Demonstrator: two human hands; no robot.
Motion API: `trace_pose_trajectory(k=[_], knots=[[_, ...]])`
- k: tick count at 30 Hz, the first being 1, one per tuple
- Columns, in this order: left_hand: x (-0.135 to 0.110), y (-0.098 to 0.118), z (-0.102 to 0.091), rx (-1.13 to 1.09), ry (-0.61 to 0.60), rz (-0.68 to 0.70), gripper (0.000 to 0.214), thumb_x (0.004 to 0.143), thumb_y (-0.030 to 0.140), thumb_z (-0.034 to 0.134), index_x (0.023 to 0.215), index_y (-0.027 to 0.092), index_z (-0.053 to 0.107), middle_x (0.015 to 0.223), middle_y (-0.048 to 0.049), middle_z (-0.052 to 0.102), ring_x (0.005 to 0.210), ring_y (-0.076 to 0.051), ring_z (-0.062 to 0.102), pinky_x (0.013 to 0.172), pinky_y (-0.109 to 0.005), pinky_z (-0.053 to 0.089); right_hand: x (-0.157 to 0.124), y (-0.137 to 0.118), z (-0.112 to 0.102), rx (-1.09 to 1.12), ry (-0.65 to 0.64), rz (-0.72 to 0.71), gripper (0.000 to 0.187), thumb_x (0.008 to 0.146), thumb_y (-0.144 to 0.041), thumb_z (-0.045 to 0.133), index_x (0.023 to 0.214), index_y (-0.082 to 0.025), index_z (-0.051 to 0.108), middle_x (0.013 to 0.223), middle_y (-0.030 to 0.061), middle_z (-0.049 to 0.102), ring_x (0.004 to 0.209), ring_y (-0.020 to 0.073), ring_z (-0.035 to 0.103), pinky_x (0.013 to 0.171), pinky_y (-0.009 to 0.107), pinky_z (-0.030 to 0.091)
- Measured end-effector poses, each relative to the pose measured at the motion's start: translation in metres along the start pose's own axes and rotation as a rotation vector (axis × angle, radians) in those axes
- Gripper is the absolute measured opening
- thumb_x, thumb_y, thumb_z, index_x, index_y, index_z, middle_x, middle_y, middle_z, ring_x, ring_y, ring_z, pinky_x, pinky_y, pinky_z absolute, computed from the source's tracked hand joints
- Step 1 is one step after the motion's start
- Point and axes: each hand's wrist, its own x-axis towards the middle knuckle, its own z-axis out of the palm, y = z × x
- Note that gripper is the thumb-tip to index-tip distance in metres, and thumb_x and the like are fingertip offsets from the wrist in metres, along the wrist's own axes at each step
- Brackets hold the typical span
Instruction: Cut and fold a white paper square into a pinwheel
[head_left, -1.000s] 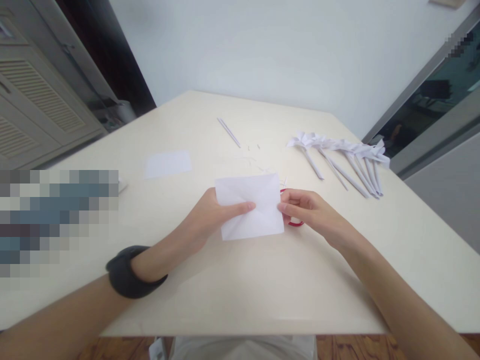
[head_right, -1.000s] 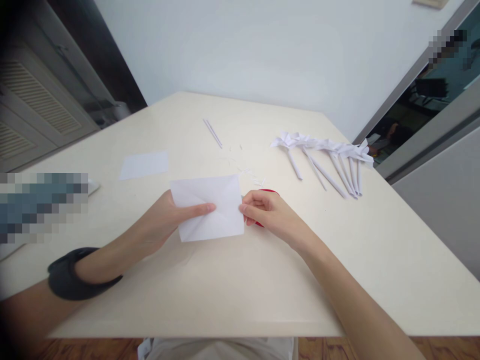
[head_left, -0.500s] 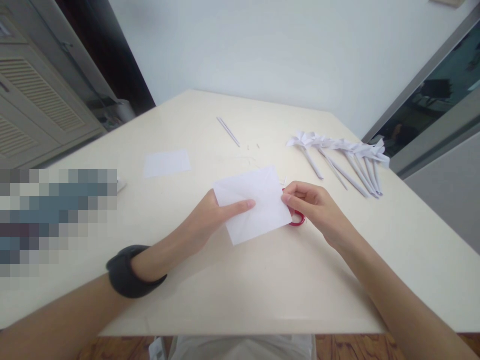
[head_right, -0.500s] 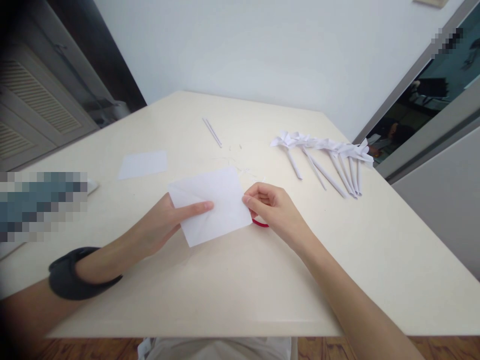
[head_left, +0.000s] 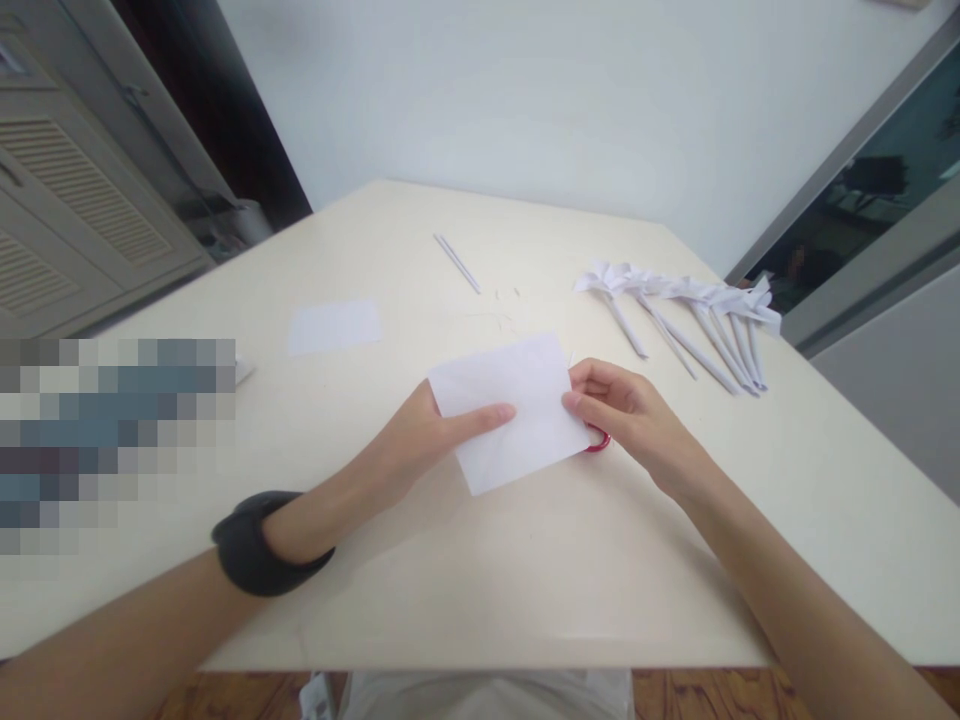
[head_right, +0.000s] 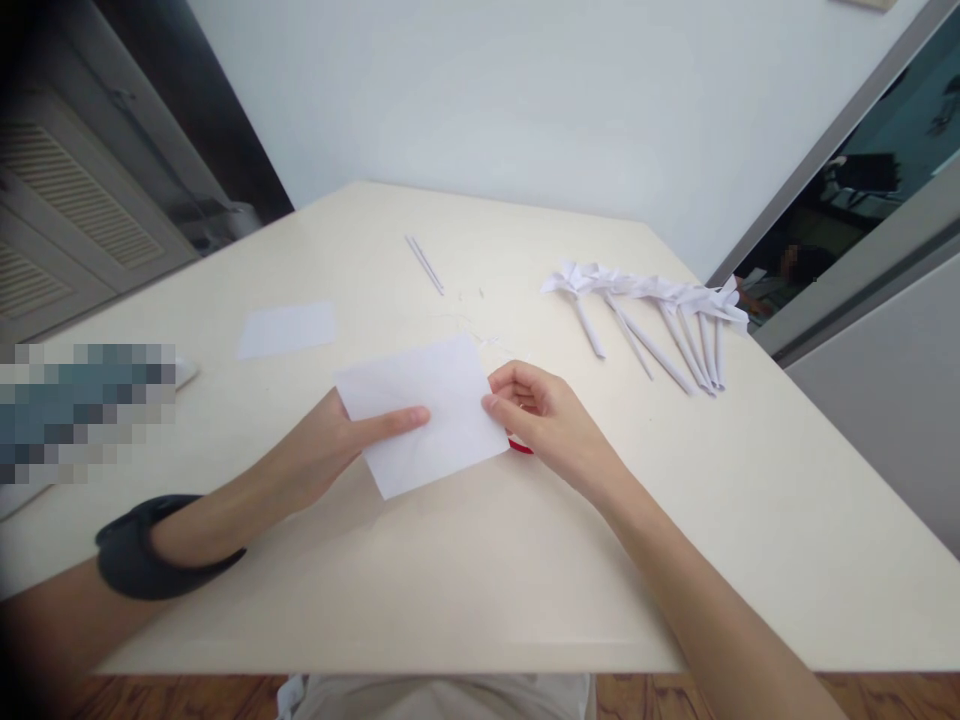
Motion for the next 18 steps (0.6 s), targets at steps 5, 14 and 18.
trace_pose_trajectory(k=[5,14,18], knots=[[0.001,0.007,0.0,0.116,-0.114,-0.115,0.043,0.069,0.035,0.073,0.108,0.022,0.062,0.111,-0.0037,0.068,0.104,-0.026,0.061,0.084,-0.034,0.054,-0.001,0.003,0.006,-0.025,-0.102,0.016,0.011,0.087,-0.023,0.052,0.094,-0.021,0.06,0.092,0.0015,0.061,0.082,0.0148,0.059,0.059,0.023,0.044],[0.003,-0.001,-0.003,0.105,-0.139,-0.144,0.039,0.07,0.039,0.071,0.102,0.02,0.066,0.103,-0.0052,0.071,0.096,-0.027,0.065,0.077,-0.034,0.054,-0.002,0.011,0.007,0.017,-0.142,0.05,0.03,0.082,-0.027,0.06,0.111,-0.019,0.059,0.112,0.0072,0.063,0.102,0.0233,0.06,0.085,0.038,0.049],[0.003,-0.002,-0.003,0.089,-0.151,-0.145,0.039,0.069,0.039,0.072,0.102,0.02,0.066,0.103,-0.0053,0.071,0.097,-0.027,0.065,0.076,-0.033,0.053,-0.002,0.011,0.007,0.041,-0.152,0.063,0.029,0.083,-0.026,0.06,0.111,-0.019,0.059,0.115,0.0079,0.063,0.102,0.0239,0.06,0.084,0.038,0.05]])
